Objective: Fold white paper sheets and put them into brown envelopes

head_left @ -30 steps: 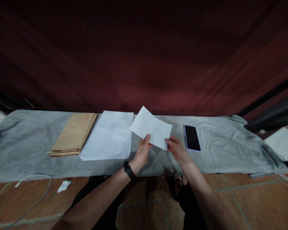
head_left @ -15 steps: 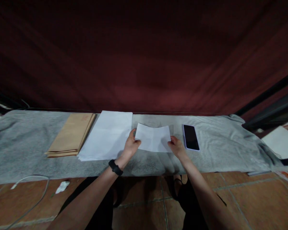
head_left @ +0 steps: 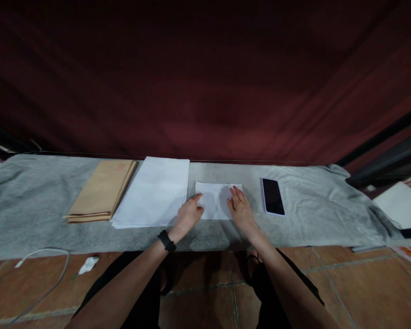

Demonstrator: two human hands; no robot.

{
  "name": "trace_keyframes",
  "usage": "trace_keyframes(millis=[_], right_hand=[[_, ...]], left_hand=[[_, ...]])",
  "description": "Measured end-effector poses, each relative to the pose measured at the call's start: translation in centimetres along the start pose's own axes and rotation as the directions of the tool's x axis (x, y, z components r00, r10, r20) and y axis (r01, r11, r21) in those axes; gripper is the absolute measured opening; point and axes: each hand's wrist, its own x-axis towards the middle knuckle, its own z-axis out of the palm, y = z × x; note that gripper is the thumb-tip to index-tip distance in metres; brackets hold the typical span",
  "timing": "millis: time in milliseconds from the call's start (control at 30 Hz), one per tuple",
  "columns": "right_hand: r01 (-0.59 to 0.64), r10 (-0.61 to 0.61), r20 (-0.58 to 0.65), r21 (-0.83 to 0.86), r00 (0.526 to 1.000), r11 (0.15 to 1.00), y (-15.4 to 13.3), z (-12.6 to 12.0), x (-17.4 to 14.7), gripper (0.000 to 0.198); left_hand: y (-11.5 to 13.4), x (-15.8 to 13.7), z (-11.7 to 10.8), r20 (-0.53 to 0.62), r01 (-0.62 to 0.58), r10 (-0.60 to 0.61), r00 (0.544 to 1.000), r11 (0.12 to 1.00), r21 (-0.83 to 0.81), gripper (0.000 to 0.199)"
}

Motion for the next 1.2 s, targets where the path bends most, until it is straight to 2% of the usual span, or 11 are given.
trace_keyframes(millis=[100,200,333,433,567,633,733,1000,1200], right_hand=[[0.054,-0.048,0.086,-0.061,0.995,0.997,-1.4,1.1,-0.3,0.052],[0.087,-0.072,0.122,-0.125,0.990,0.988,-2.0,1.9,-0.7,0.053],[0.086,-0.070,0.100,-0.168,0.993,0.982,-2.0,2.3,-0.9,0.053],[0.080,-0.064,0.091,-0.184,0.994,0.980,-2.1,2.4,-0.9,0.053],[0.100,-0.074,0.121,-0.220,0.990,0.970,-2.1,2.4,-0.9,0.052],[0.104,-0.074,0.131,-0.238,0.989,0.966,-2.0,2.4,-0.9,0.052],[0.101,-0.072,0.122,-0.250,0.990,0.963,-1.9,2.6,-0.9,0.053],[0.011,-0.016,-0.018,-0.275,1.000,0.961,-0.5,3.0,-1.1,0.053],[-0.071,0.066,-0.026,-0.302,0.997,0.951,1.2,2.4,-1.4,0.056]], left_hand=[[0.2,-0.2,-0.3,0.026,0.001,-0.002,1.000,0.998,0.064,0.056],[0.5,-0.8,-0.9,0.044,-0.015,0.008,0.999,0.986,0.167,0.052],[1.3,-2.0,-1.1,-0.105,-0.104,0.145,0.984,0.940,0.324,0.045],[2.1,-2.1,0.2,-0.207,-0.194,0.294,0.933,0.896,0.399,0.047],[3.1,-0.9,3.5,-0.099,-0.427,0.476,0.874,0.848,0.314,0.051],[3.4,-0.2,4.8,-0.077,-0.443,0.478,0.875,0.854,0.272,0.053],[3.5,0.6,5.8,-0.101,-0.405,0.444,0.890,0.873,0.272,0.062],[2.7,0.7,5.7,-0.136,-0.345,0.408,0.903,0.876,0.338,0.063],[1.8,0.6,5.3,-0.156,-0.252,0.330,0.931,0.891,0.378,0.061]])
